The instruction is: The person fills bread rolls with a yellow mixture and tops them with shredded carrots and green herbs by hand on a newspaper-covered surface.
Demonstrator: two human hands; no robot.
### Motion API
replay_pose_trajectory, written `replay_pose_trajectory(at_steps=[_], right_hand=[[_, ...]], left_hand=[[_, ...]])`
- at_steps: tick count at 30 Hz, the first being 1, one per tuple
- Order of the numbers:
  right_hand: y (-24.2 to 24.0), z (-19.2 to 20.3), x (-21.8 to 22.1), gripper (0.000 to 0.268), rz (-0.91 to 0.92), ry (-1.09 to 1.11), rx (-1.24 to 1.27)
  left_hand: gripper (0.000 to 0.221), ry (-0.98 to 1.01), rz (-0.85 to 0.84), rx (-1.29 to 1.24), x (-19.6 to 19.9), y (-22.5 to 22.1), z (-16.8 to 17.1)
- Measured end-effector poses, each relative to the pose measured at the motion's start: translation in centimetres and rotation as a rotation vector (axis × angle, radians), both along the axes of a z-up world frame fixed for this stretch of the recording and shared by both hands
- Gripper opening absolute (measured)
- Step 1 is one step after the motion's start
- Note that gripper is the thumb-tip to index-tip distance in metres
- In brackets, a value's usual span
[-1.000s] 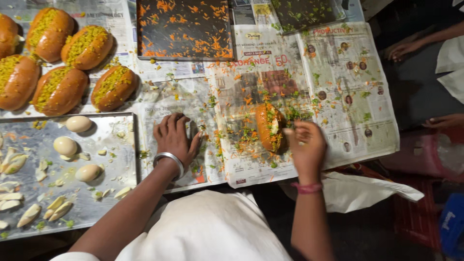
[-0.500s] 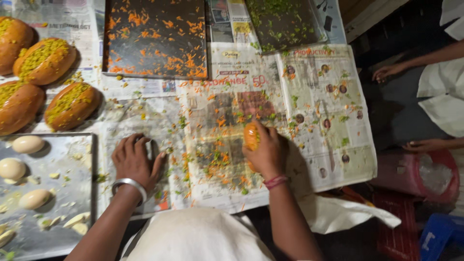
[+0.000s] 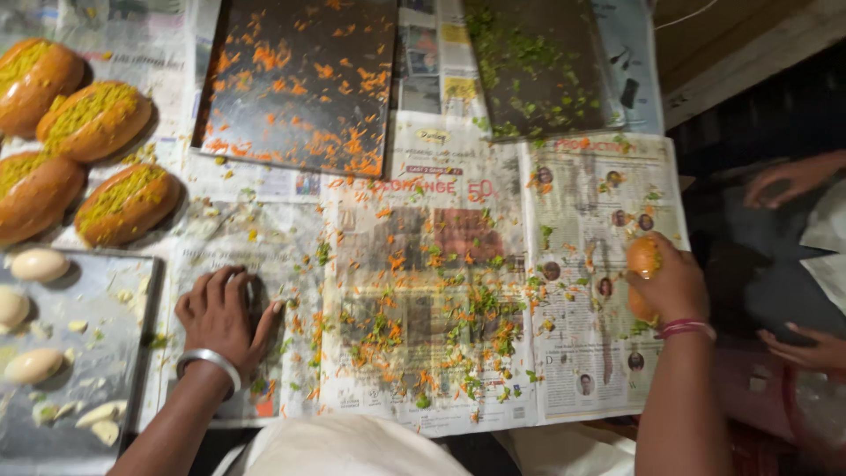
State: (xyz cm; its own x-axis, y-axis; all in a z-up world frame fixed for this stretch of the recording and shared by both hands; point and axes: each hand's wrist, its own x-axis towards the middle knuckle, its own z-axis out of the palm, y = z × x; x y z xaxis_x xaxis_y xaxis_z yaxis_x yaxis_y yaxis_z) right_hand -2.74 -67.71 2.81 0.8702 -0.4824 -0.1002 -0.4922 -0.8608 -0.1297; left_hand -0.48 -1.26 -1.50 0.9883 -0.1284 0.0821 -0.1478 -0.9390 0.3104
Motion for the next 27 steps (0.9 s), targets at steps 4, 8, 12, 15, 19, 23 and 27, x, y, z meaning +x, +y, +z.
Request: replay_pose_trajectory(at_steps=[4, 8, 12, 15, 19, 23, 27], right_hand=[[-3.9, -3.2, -0.2, 0.094, 0.045, 0.047, 0.027], [-2.0, -2.8, -3.0, 0.103, 0.214, -0.288, 0.011], [10.1, -3.8, -5.3, 0.052, 0.189, -0.554, -0.24], [26.9, -5.7, -4.4, 0.014, 0.42, -0.766, 0.468], [43.7, -0.3, -3.4, 0.032, 0.629, -0.391, 0.817], [50.6, 2.9, 2.1, 0.031, 0.974, -0.345, 0.805], [56.7, 2.8, 12.6, 0.058, 1.194, -0.409, 0.478]], left_hand=[[0.063, 0.017, 0.038, 0.045, 0.0, 0.0, 0.0], [0.06, 0.015, 0.052, -0.002, 0.3, -0.1, -0.3], [0.061, -0.021, 0.015, -0.049, 0.1, 0.1, 0.3], [0.06, 0.029, 0.015, -0.061, 0.1, 0.2, 0.6], [0.062, 0.064, -0.021, -0.074, 0.1, 0.7, 0.3], [0.069, 0.046, -0.09, -0.02, 0.5, 1.4, 0.4], [0.063, 0.2, -0.147, 0.018, 0.5, 1.9, 1.0]])
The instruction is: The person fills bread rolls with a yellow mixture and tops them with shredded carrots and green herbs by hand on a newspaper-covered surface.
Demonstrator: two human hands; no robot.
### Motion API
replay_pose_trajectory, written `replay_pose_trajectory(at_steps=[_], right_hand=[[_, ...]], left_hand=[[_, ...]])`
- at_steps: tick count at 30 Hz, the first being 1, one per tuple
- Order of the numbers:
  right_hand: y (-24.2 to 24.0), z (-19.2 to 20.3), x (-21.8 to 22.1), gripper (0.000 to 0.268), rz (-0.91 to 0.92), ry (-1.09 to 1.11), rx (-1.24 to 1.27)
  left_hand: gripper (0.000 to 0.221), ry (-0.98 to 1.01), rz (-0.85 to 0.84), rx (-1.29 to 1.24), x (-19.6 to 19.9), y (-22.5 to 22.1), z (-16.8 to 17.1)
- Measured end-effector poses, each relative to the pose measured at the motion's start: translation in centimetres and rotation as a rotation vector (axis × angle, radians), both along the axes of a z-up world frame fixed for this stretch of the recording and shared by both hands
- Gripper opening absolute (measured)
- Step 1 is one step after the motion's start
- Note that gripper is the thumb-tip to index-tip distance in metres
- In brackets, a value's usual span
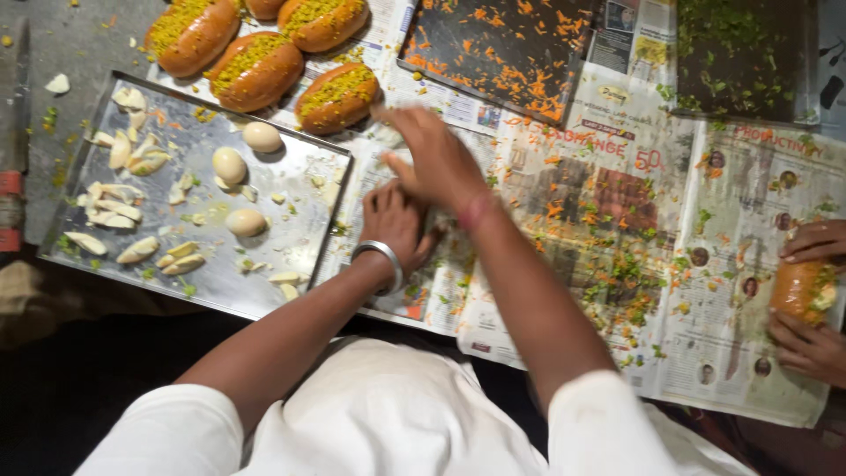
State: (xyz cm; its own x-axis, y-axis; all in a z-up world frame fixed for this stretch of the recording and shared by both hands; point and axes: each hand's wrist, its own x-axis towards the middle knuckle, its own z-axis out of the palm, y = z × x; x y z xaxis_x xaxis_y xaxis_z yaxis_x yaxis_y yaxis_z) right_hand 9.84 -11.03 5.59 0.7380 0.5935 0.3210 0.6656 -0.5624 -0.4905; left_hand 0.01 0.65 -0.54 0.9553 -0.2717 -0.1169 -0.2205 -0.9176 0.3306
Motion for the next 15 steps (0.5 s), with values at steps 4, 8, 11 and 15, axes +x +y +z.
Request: replay_pose_trajectory(at_steps=[4, 8, 11, 15], right_hand=[[5.4, 0.0, 8.5, 0.084, 0.197, -0.02, -0.156], [10.8, -0.7, 11.6, 0.08, 0.333, 0.066, -0.448], [11.2, -0.3, 12.0, 0.074, 0.273, 0.18, -0.586], [7.0, 0.8, 10.0, 0.068, 0.054, 0.174, -0.422]], left_hand=[[0.062, -0.066, -0.008, -0.135, 0.0, 0.1, -0.6], [0.06, -0.151, -0.036, -0.266, -0.1, 1.5, -1.0], [0.057, -0.116, -0.08, -0.323, 0.0, 1.7, -0.5], [0.05, -0.06, -0.103, -0.412, 0.1, 1.9, 0.0]])
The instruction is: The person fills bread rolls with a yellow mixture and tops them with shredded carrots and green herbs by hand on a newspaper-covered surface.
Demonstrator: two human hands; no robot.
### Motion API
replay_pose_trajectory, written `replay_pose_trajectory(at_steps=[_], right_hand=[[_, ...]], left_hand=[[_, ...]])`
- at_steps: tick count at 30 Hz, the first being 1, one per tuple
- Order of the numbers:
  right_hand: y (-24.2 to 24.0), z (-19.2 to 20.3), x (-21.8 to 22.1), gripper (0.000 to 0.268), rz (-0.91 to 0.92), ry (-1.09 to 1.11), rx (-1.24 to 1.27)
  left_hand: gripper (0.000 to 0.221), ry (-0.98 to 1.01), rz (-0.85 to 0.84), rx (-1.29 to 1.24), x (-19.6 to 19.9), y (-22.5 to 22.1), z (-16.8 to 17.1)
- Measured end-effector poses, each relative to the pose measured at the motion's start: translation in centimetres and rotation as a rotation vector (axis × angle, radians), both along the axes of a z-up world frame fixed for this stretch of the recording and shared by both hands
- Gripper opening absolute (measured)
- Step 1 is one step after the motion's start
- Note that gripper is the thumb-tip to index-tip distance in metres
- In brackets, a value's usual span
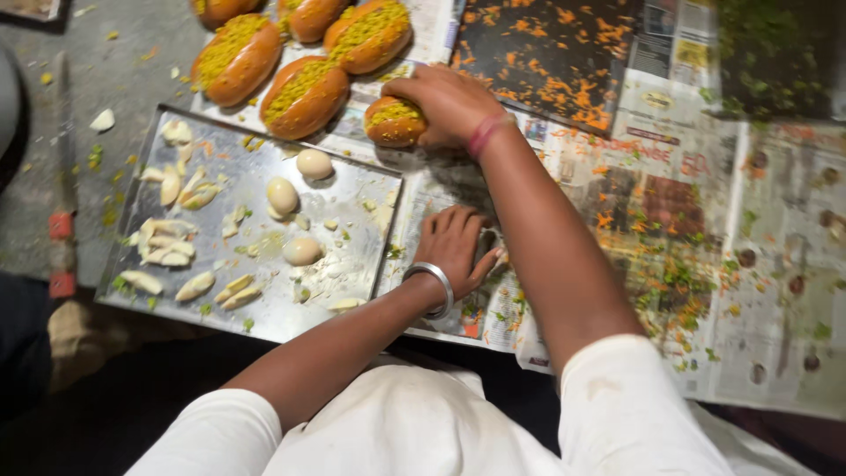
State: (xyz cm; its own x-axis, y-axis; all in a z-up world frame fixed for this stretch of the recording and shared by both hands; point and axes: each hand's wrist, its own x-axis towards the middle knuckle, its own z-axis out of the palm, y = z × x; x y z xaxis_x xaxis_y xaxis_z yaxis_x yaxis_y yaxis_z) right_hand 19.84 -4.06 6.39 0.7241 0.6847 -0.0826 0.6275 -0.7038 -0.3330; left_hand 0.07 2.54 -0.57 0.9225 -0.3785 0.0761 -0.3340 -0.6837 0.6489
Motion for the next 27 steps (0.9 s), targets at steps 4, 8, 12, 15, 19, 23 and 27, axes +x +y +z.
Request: replay_pose_trajectory(at_steps=[4, 8, 12, 15, 19, 23, 27], right_hand=[[-8.6, 1.1, -6.3, 0.08, -0.25, -0.193, 0.197], [-18.2, 3.2, -14.5, 0.079, -0.732, -0.138, 0.04], [-24.0, 4.1, -22.2, 0.081, -1.173, 0.069, -0.199], [-25.1, 1.3, -26.7, 0.085, -1.375, 0.187, -0.148], [-24.7, -4.2, -29.1, 0.087, -1.235, -0.071, -0.151], [-24.6, -4.0, -29.2, 0.105, -1.231, -0.216, -0.164], [-26.5, -1.4, -26.3, 0.067, -0.89, -0.363, 0.212]], left_hand=[[0.051, -0.075, -0.003, 0.013, 0.2, -0.3, 0.2], [0.047, -0.049, -0.03, -0.003, 0.3, 0.0, -0.3], [0.046, -0.067, 0.022, -0.076, 0.0, -0.2, -0.4], [0.046, -0.043, 0.047, -0.045, -0.2, -0.6, 0.2], [0.047, -0.085, 0.051, 0.011, -0.3, -0.9, 0.5], [0.047, -0.108, 0.097, 0.004, -0.5, -1.0, 0.3], [0.048, -0.068, 0.189, 0.003, -0.7, -1.6, 0.7]])
